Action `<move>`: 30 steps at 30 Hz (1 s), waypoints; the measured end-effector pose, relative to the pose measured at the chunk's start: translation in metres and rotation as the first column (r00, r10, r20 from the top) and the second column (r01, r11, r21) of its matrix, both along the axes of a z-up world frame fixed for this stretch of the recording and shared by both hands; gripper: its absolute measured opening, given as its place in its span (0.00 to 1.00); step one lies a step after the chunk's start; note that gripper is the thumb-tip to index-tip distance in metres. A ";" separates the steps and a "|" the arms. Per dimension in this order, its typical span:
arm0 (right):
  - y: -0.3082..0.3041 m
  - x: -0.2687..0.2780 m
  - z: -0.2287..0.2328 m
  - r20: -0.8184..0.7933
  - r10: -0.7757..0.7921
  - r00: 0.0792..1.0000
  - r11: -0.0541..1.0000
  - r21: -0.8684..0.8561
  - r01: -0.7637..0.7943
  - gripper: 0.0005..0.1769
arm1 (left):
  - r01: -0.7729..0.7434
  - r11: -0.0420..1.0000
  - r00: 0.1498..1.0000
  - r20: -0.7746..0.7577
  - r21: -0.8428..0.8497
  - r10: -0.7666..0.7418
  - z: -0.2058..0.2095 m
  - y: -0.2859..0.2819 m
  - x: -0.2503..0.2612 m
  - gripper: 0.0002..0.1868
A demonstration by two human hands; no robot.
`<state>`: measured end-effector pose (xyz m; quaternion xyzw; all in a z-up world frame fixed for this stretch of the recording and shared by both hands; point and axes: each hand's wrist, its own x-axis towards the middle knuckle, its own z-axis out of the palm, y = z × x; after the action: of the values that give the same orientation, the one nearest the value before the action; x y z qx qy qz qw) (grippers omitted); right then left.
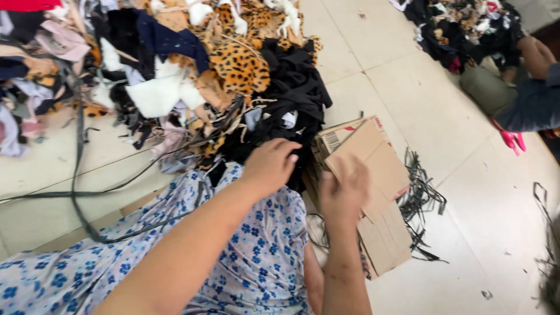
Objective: Sorting fabric scraps by color and packing them into cardboard boxes, then tying the boxes with straps
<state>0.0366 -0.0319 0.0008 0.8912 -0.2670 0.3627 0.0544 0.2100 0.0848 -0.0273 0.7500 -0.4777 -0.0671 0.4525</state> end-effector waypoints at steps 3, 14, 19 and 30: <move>-0.072 -0.102 -0.047 0.159 -0.186 0.970 0.983 0.037 0.182 0.28 | 0.082 0.980 0.983 -0.178 0.183 -0.049 -0.003 -0.060 -0.036 0.21; -0.078 -0.140 -0.076 0.476 -0.687 0.549 0.451 0.872 -0.191 0.34 | 0.030 0.982 0.903 -0.427 0.185 0.052 -0.011 -0.109 -0.081 0.20; -0.089 -0.133 -0.086 0.546 -0.724 0.421 0.416 0.833 -0.365 0.33 | -0.064 0.922 0.987 -0.111 0.382 0.115 0.018 -0.117 -0.059 0.25; -0.102 -0.128 -0.110 0.598 -0.726 0.338 0.472 0.792 -0.387 0.34 | -0.151 0.950 0.744 -0.602 0.272 0.291 -0.014 -0.154 -0.030 0.11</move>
<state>-0.0912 -0.1341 -0.1095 0.3680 -0.5006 0.5951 -0.5098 0.1799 -0.0695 -0.0416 0.7769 -0.1943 -0.3112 0.5116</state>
